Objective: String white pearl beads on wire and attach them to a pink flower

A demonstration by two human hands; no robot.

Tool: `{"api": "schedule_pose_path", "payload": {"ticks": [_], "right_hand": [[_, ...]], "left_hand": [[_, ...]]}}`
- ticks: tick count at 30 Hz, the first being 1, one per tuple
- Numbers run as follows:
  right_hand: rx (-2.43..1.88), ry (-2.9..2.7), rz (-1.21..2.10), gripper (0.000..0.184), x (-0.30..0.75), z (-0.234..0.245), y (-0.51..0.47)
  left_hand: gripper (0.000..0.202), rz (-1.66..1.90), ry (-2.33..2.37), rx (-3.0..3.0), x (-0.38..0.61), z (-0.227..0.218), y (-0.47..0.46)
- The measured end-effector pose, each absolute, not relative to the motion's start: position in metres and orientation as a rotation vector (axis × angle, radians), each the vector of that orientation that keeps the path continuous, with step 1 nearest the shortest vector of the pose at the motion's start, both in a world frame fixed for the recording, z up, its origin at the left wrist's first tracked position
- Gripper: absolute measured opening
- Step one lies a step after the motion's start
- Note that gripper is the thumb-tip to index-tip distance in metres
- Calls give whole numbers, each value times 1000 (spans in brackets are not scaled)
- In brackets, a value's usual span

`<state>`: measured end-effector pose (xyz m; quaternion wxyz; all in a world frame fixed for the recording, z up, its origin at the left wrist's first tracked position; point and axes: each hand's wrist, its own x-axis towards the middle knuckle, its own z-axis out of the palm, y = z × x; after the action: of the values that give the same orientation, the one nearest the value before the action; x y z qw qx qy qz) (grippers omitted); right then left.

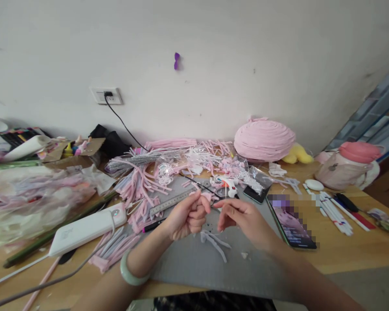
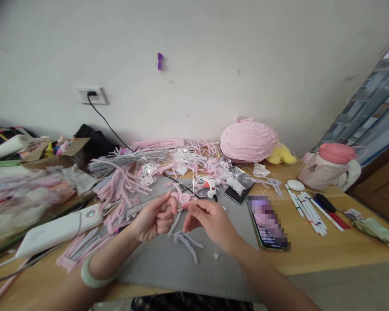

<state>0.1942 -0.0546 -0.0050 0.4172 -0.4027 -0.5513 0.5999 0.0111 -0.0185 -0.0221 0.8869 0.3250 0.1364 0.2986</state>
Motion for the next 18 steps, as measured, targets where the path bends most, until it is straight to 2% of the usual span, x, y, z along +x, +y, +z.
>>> {"api": "schedule_pose_path", "payload": {"ticks": [3,6,7,10,15,18], "right_hand": [[-1161,-1946,1304,26,215,28,-27],[-1391,-2479,869,22,227,56,30],[-1510,-2510,665,21,226,59,53],[-1597,-2488,495,21,210,51,116],[-1635,-2496,381,30,167,18,176],[-1639,-2542,354,29,149,9,190]], "left_hand": [[44,719,187,558,-3,-25,-14],[47,785,97,449,-15,-29,-9],[47,788,67,426,-19,-31,-8],[47,745,-30,396,-25,-35,-10],[50,717,-126,439,-27,-44,-16],[54,734,-76,529,-25,-57,-18]]}}
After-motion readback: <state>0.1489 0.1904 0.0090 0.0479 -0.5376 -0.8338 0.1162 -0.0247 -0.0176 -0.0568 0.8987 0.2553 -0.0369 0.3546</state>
